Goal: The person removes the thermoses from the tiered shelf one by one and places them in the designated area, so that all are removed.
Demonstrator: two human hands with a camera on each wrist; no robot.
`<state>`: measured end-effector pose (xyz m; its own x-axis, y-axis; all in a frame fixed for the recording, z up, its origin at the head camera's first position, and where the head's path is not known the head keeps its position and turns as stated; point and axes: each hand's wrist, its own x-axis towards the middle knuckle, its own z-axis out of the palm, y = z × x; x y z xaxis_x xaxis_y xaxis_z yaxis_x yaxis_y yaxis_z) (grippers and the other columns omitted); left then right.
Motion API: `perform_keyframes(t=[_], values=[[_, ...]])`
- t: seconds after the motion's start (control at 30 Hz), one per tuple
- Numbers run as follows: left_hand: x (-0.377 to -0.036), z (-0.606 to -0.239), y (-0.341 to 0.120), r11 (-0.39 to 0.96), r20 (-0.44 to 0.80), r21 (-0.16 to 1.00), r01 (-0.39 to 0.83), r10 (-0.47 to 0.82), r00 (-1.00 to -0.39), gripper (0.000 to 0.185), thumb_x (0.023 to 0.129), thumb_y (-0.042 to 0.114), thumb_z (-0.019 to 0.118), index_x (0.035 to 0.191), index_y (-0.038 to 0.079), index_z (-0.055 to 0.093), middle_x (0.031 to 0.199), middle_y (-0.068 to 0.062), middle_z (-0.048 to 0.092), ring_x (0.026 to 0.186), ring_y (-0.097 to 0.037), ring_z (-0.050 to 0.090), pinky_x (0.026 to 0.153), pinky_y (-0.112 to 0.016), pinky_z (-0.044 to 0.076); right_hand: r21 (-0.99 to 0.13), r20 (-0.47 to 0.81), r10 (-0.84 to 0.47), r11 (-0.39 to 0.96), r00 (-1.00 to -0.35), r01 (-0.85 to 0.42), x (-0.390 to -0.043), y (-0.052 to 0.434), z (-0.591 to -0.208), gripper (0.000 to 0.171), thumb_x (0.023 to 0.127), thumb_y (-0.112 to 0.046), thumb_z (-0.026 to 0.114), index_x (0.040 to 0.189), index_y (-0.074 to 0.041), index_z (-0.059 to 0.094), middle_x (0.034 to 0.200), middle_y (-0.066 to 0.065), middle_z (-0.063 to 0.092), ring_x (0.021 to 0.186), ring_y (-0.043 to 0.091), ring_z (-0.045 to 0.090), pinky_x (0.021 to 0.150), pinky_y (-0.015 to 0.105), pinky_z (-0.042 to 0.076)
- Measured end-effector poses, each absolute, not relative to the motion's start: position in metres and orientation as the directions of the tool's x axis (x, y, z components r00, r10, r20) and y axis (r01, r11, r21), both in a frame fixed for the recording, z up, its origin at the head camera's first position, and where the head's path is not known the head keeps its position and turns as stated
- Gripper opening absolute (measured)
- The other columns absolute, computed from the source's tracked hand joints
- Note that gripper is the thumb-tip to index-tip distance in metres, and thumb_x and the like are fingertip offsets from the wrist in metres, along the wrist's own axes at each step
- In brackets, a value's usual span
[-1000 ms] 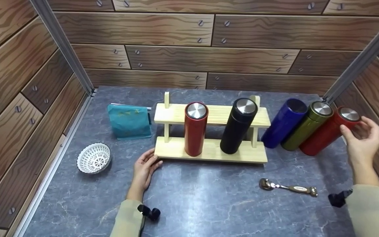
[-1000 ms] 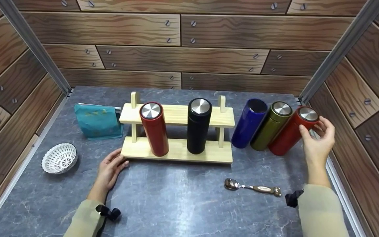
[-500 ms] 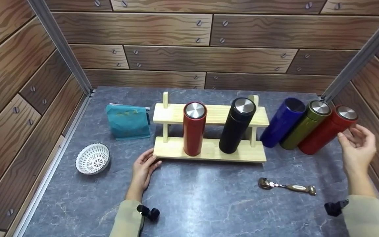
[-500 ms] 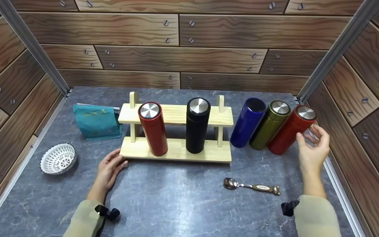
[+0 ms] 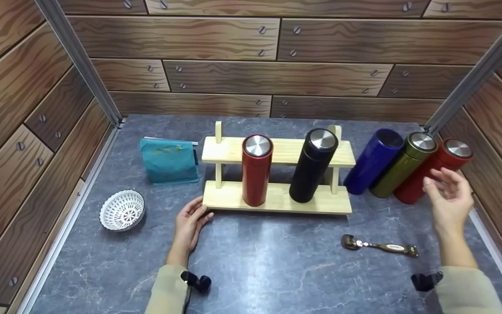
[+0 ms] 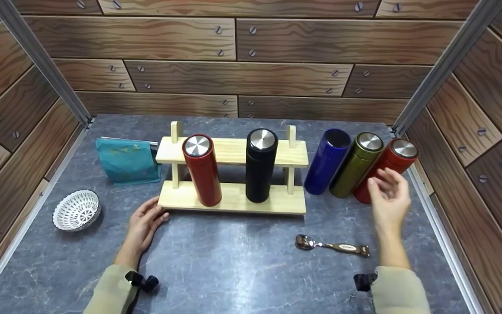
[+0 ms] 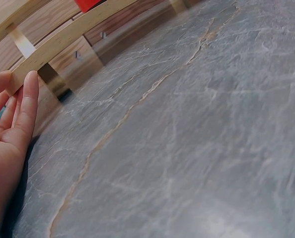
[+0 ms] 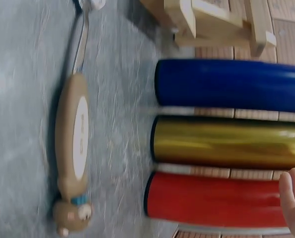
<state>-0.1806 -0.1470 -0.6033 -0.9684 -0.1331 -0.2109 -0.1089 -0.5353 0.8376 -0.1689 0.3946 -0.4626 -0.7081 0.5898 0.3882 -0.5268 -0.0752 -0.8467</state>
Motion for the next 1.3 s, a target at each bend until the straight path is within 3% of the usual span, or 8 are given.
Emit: perform_keyframes(t=[0.3,0.53,0.87,1.07,1.3], values=[[-0.181,-0.604,-0.146,-0.542,-0.213,0.834,-0.107,-0.135,-0.968,0.046,0.084,0.002,0.068,0.127,-0.003,0.051,0.111,-0.016,0.054,0.092,-0.024,0.060,0.084,-0.041,0.054,-0.790,0.423,0.490,-0.213,-0.762,-0.575,-0.169,0.361,-0.460,0.042,0.075,0.022,0.061,0.115,0.013,0.050,0.099,0.025,0.062,0.077,0.026,0.065,0.062,0.026,0.057],[-0.181,-0.604,-0.145,-0.547,-0.224,0.829,-0.116,-0.134,-0.965,0.045,0.084,0.002,0.067,0.126,-0.002,0.052,0.112,-0.016,0.054,0.094,-0.024,0.060,0.085,-0.040,0.054,-0.793,0.473,0.394,-0.200,-0.788,-0.576,-0.170,0.340,-0.459,0.043,0.076,0.024,0.058,0.116,0.013,0.049,0.101,0.026,0.062,0.081,0.025,0.066,0.065,0.025,0.057],[-0.182,-0.604,-0.146,-0.525,-0.223,0.842,-0.125,-0.126,-0.967,0.046,0.084,0.004,0.068,0.126,-0.001,0.052,0.112,-0.016,0.052,0.094,-0.025,0.059,0.084,-0.039,0.054,-0.829,0.494,0.292,-0.126,-0.819,-0.545,-0.176,0.303,-0.454,0.042,0.077,0.020,0.061,0.117,0.014,0.049,0.104,0.026,0.061,0.089,0.028,0.064,0.079,0.026,0.055],[-0.183,-0.604,-0.146,-0.524,-0.223,0.843,-0.125,-0.128,-0.966,0.046,0.084,0.005,0.068,0.126,0.000,0.052,0.113,-0.016,0.053,0.094,-0.025,0.060,0.084,-0.039,0.054,-0.835,0.515,0.243,-0.075,-0.822,-0.545,-0.183,0.282,-0.451,0.043,0.078,0.019,0.061,0.118,0.015,0.048,0.107,0.035,0.055,0.090,0.031,0.063,0.080,0.029,0.055],[-0.182,-0.604,-0.146,-0.536,-0.220,0.835,-0.120,-0.127,-0.967,0.047,0.083,0.003,0.068,0.127,-0.002,0.051,0.114,-0.017,0.053,0.094,-0.025,0.060,0.084,-0.039,0.054,-0.835,0.538,0.137,-0.047,-0.832,-0.548,-0.184,0.262,-0.441,0.049,0.078,0.017,0.062,0.124,0.011,0.045,0.114,0.034,0.052,0.099,0.033,0.058,0.083,0.028,0.053]])
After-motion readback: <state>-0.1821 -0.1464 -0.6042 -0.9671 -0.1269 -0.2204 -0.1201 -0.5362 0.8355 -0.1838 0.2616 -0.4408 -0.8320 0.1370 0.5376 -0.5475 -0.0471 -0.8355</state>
